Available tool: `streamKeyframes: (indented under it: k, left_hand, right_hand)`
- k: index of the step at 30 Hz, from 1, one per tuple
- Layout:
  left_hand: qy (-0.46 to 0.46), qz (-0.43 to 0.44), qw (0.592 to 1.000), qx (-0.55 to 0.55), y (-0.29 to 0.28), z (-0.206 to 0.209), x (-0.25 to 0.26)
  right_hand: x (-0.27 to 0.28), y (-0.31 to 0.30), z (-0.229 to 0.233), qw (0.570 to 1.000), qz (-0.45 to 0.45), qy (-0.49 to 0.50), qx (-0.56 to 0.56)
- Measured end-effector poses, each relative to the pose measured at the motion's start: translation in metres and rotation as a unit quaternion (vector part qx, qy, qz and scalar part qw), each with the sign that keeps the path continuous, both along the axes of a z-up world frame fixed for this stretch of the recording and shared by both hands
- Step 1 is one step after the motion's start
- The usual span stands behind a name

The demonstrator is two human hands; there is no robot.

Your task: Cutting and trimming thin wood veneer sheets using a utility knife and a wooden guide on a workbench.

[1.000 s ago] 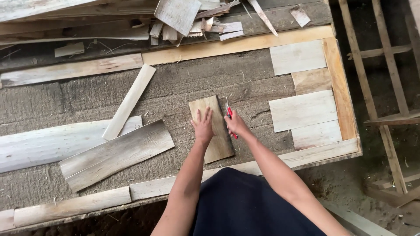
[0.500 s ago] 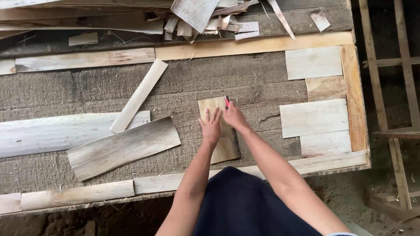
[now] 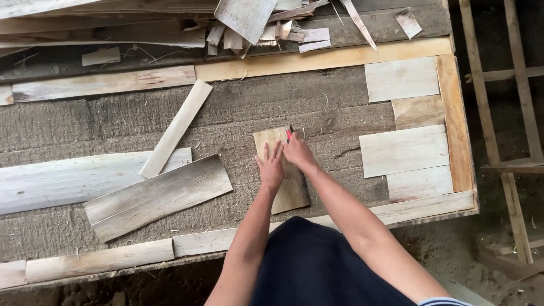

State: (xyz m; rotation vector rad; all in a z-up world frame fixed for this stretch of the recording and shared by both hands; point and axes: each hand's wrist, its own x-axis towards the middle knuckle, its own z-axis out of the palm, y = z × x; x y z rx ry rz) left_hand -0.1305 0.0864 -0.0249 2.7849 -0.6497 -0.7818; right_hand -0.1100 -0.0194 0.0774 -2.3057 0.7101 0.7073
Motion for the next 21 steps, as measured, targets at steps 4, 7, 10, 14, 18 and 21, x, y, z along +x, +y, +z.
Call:
streamKeyframes:
  k: [4, 7, 10, 14, 18, 21]
  left_hand:
    - [-0.004, 0.0, 1.0, -0.005, 0.0, 0.008, -0.002]
    - [-0.008, 0.005, 1.0, -0.009, 0.001, 0.013, -0.005]
    - [-0.017, 0.005, 1.0, -0.01, 0.001, 0.015, -0.004]
    - [-0.019, 0.006, 1.0, -0.012, 0.002, 0.022, -0.004]
    - [-0.02, 0.0, 1.0, -0.003, 0.002, 0.025, -0.005]
    - [-0.016, 0.003, 1.0, -0.009, 0.003, 0.028, -0.004]
  right_hand:
    - [-0.005, 0.005, 0.025, 1.0, -0.006, -0.004, 0.007]
    - [-0.006, 0.005, 0.023, 1.0, -0.012, -0.006, 0.009]
    - [-0.003, 0.001, 0.02, 1.0, -0.007, -0.004, -0.002]
    - [-0.004, 0.003, 0.021, 1.0, -0.007, 0.006, -0.005]
    - [-0.004, 0.004, 0.018, 1.0, -0.015, 0.026, -0.003]
    - [-0.001, 0.001, 0.009, 0.999, -0.011, 0.035, -0.004]
